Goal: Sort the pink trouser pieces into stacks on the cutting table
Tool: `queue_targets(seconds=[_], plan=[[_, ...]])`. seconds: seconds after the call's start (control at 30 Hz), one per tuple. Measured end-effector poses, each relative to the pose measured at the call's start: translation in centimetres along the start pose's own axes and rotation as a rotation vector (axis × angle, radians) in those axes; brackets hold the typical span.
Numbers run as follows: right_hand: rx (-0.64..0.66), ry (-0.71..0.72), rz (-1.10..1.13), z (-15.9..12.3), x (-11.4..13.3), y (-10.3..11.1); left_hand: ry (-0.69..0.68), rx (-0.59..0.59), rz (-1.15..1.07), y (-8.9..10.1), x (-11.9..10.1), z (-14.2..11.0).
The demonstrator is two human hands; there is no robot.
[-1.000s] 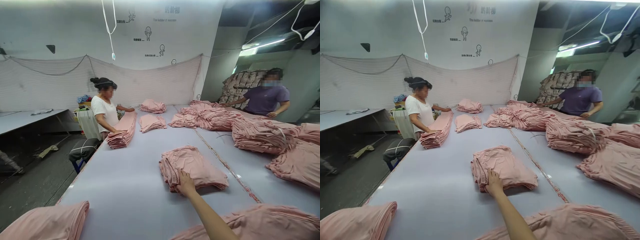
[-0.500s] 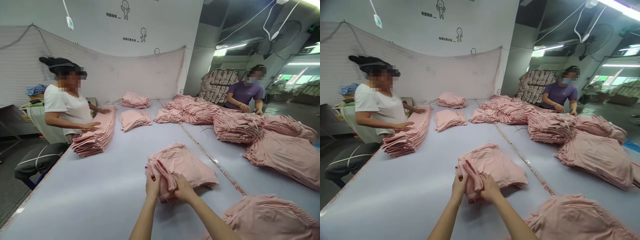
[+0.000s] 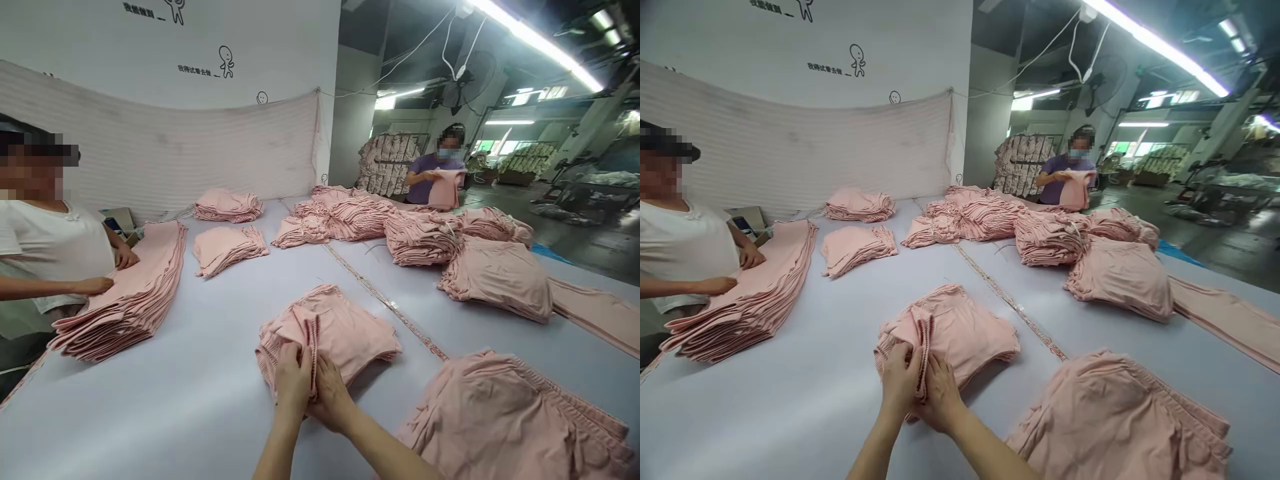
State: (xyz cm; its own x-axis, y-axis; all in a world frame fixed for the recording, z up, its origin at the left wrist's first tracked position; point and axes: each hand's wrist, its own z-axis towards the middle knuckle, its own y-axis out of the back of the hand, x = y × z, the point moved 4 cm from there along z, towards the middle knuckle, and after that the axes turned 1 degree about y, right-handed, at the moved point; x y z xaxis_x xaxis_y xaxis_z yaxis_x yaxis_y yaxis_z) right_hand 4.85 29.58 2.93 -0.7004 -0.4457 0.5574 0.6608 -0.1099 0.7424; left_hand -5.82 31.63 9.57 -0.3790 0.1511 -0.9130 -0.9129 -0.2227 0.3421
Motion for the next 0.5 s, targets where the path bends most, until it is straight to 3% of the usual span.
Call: queue_targets(seconds=[0.13, 0.23, 0.33, 0.43, 0.5], plan=[[-0.29, 0.109, 0.275, 0.6, 1.7, 4.3, 0.097, 0.202, -0.274, -1.0, -3.5, -0.1], [-0.406, 0.085, 0.462, 0.0, 3.8, 8.8, 0.195, 0.442, -0.622, -0.4, -6.9, -1.4], [-0.391, 0.015, 0.751, -1.7, 6.5, 13.6, 0.261, 0.538, -0.805, 1.8, -9.8, -3.2], [-0.31, -0.049, 0.98, -4.1, 9.4, 17.3, 0.239, 0.522, -0.839, 3.6, -11.4, -5.7], [-0.242, -0.071, 1.02, -6.0, 10.9, 18.7, 0.242, 0.508, -0.864, 3.9, -11.7, -8.1]])
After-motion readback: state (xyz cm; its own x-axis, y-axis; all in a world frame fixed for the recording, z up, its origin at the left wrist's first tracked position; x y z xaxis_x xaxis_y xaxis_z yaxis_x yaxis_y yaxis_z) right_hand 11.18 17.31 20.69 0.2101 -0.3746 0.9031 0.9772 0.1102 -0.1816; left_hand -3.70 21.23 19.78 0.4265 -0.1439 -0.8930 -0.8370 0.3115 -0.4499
